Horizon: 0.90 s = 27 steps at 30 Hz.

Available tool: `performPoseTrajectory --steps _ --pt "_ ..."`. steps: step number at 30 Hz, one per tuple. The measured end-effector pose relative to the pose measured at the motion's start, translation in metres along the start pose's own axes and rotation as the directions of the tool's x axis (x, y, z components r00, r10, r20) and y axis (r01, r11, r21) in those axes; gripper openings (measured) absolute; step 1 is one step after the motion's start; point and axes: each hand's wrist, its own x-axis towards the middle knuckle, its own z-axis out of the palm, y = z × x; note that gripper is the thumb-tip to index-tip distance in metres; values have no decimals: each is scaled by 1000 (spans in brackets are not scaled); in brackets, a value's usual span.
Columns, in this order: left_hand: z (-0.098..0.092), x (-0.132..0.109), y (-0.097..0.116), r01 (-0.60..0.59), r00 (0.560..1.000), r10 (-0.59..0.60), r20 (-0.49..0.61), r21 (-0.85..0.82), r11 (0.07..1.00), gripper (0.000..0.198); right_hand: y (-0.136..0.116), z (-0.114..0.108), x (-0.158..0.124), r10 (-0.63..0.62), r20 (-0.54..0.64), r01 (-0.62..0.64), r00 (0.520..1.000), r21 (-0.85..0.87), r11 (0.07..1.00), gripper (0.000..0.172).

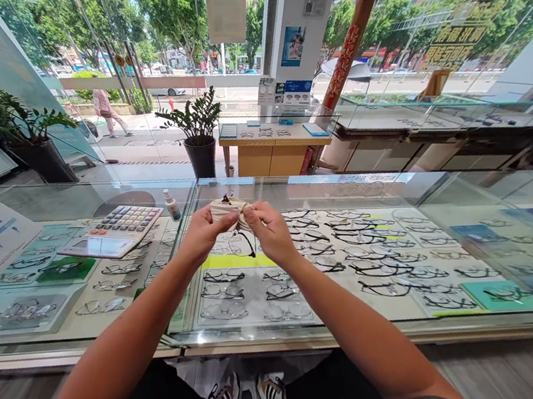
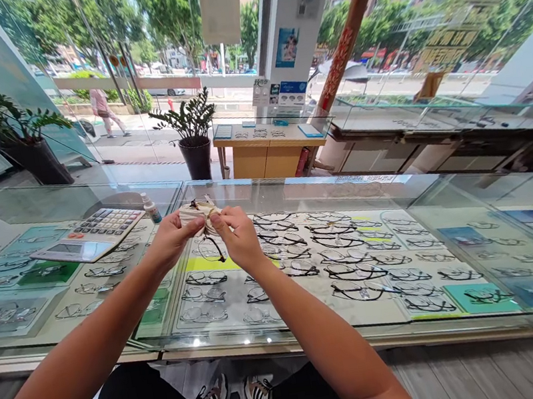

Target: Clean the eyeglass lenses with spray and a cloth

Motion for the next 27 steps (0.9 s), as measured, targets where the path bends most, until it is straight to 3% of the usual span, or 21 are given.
performPoseTrajectory --steps 3,7,9,12,17,22,27 --pt "-2 1 0 -6 999 6 -32 -1 1000 53 2 0 0 12 -98 -12 995 -1 1000 65" --pt "-4 3 2 -42 994 40 -105 -26 999 53 -1 1 -2 -38 -288 25 957 -49 998 35" --pt "-5 4 3 -48 991 43 -131 -39 998 54 -4 2 -4 -93 -312 59 946 -117 991 27" --pt "-4 4 4 -44 990 40 -138 -28 999 54 -5 5 -9 -129 -206 89 970 -195 977 20" --pt "-1 1 3 -41 992 41 -116 -1 999 52 4 10 -11 -50 -58 40 997 -162 986 14" --pt "0 -1 2 -38 994 38 -98 0 999 55 13 10 -7 106 18 -107 994 64 992 21" --pt "4 -3 8 -43 994 47 -102 44 998 59 16 12 -2 279 151 -315 948 356 880 37"
